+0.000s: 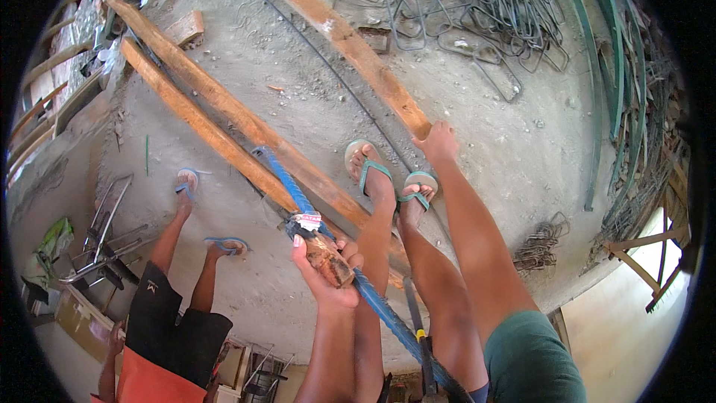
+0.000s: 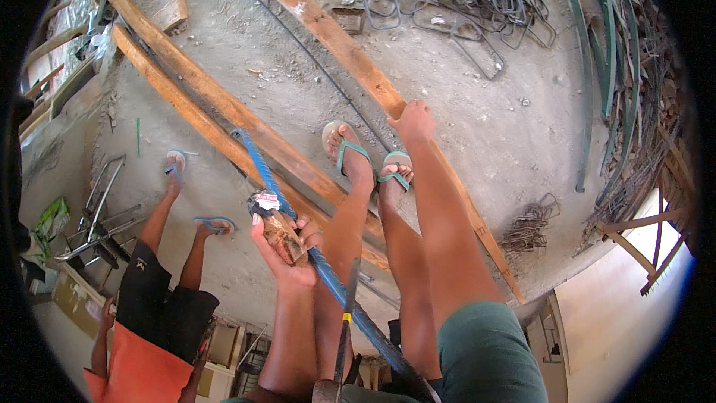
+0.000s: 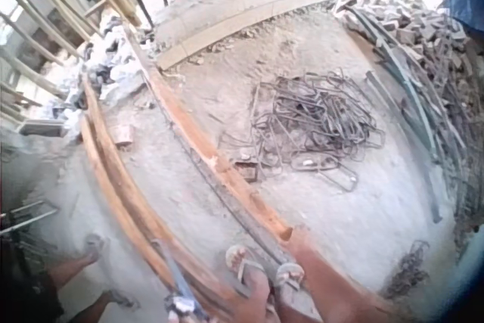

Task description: The person uses a crowbar to pry and lift wooden planks from a concrete floor. They repeatedly insert the crowbar under the planks, lever them up, and remove debris. A second person is visible nearby but does not assist with the prying.

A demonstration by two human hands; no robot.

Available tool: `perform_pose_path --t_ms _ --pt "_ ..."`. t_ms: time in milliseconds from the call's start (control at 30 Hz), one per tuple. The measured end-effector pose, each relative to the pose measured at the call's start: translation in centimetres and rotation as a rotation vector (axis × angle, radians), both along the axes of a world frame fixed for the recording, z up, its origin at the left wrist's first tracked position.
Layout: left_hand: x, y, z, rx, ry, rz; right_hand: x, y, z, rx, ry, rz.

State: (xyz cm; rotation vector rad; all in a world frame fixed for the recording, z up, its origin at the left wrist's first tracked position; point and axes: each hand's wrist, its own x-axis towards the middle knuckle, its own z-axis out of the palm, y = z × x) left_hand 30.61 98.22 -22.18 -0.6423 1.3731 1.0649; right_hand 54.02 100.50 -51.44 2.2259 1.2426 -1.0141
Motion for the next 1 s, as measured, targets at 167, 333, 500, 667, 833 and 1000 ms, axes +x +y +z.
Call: perform_pose_path --t_ms 167,333,500,667,833,1000 --pt "-0.4 0.1 0.1 -0.017 0.046 -0.069 -1.4 -0.2 -0.1 0.098 -0.089 -0.039" --pt "-0.6 -0.4 -0.1 -0.077 0.084 -0.114 -0.8 -0.5 -1.8 0.038 -0.040 -0.001" --pt "-0.4 0.1 -1.8 -0.113 0.174 -0.131 0.8 0.4 3.7 0.192 -0.030 0.006" --pt "-0.3 1.3 -1.6 -0.016 0.292 -0.154 -2.7 -0.7 21.8 -0.116 0.935 0.253" --pt "-0.2 3.2 4.0 0.065 0.243 -0.132 -9.2 -1.7 37.9 -0.695 1.048 -0.403" --pt "-2.1 5.4 7.8 0.191 0.065 -0.083 -12.6 0.8 43.5 -0.073 0.765 -0.102"
